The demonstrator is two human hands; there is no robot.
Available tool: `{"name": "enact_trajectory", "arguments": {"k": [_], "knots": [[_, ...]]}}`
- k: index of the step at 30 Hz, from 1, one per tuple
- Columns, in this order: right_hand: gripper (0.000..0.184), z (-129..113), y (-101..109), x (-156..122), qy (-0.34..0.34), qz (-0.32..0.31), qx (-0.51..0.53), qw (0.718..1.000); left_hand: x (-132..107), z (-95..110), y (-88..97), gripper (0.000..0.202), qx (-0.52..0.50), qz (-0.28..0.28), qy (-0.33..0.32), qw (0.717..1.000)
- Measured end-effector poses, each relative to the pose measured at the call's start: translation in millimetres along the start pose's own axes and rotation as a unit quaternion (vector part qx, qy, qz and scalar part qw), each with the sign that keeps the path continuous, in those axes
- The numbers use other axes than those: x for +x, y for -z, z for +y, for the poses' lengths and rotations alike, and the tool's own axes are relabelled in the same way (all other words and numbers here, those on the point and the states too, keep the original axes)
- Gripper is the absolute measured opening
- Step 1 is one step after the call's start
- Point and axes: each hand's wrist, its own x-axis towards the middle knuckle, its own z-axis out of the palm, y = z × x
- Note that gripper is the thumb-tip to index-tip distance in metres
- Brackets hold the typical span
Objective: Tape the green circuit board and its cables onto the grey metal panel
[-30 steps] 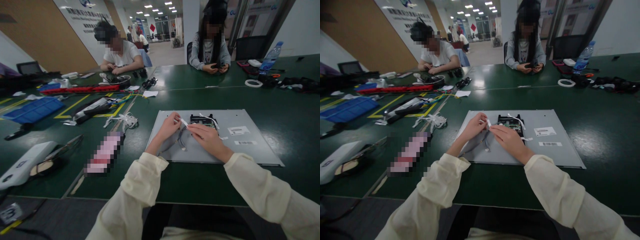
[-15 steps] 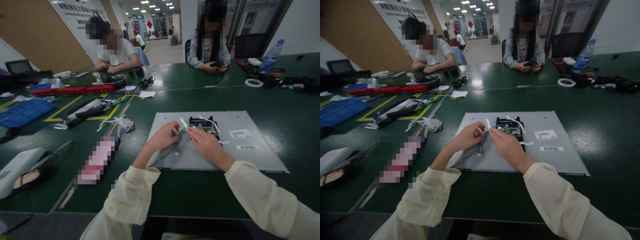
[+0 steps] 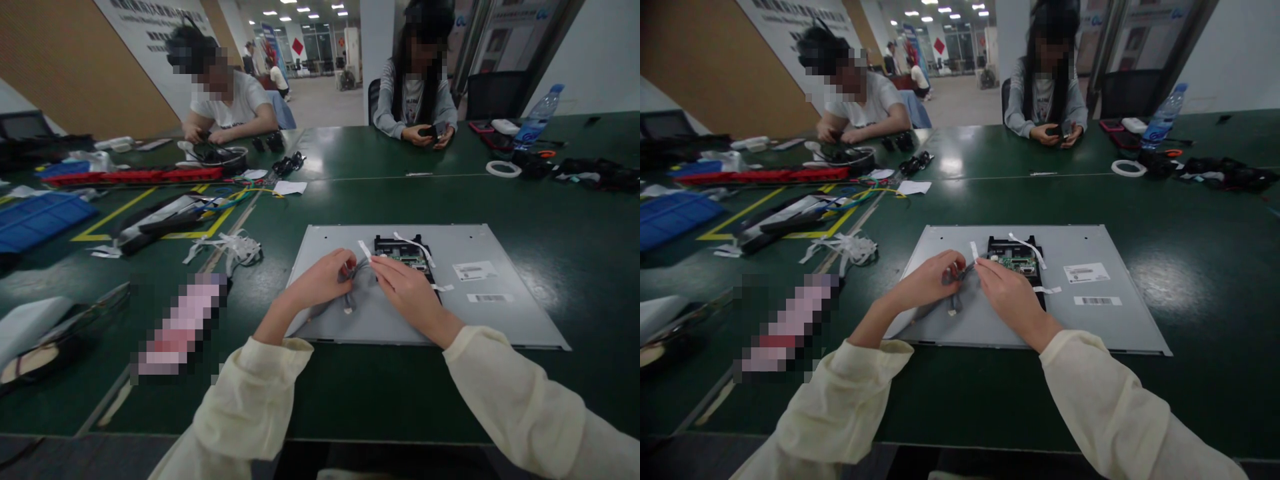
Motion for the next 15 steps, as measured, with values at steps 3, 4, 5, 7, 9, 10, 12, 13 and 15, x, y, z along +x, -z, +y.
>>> {"name": "enact_trajectory", "arguments": {"k": [3, 4, 5, 7, 9, 10, 12, 13, 15], "knots": [[0.033, -1, 0, 2, 0.000, -0.001, -0.003, 1.000, 2, -2, 1.7, 0.029, 0.006, -0.004, 0.002, 1.000], [0.033, -1, -1, 3, 0.000, -0.001, -0.004, 1.000, 2, -2, 2.0, 0.030, 0.008, -0.003, 0.002, 1.000], [0.032, -1, -2, 3, -0.001, -0.001, -0.006, 1.000, 2, -2, 2.2, 0.031, 0.010, -0.001, 0.000, 1.000], [0.032, -2, -5, 3, -0.002, -0.005, -0.010, 1.000, 2, -2, 1.9, 0.032, 0.013, 0.008, -0.005, 1.000], [0.032, -3, -9, 4, -0.001, -0.020, -0.016, 1.000, 2, -4, 0.8, 0.033, 0.016, 0.023, -0.007, 1.000], [0.032, -4, -10, 4, -0.003, -0.030, -0.020, 0.999, 2, -6, 0.1, 0.033, 0.017, 0.031, -0.007, 0.999], [0.032, -6, -12, 4, -0.005, -0.057, -0.028, 0.998, 3, -9, -1.1, 0.033, 0.018, 0.046, -0.007, 0.999], [0.032, -6, -13, 4, -0.006, -0.069, -0.032, 0.997, 3, -11, -1.4, 0.033, 0.018, 0.051, -0.009, 0.998], [0.032, -7, -14, 4, -0.009, -0.085, -0.038, 0.996, 4, -13, -1.3, 0.032, 0.022, 0.054, -0.020, 0.998]]}}
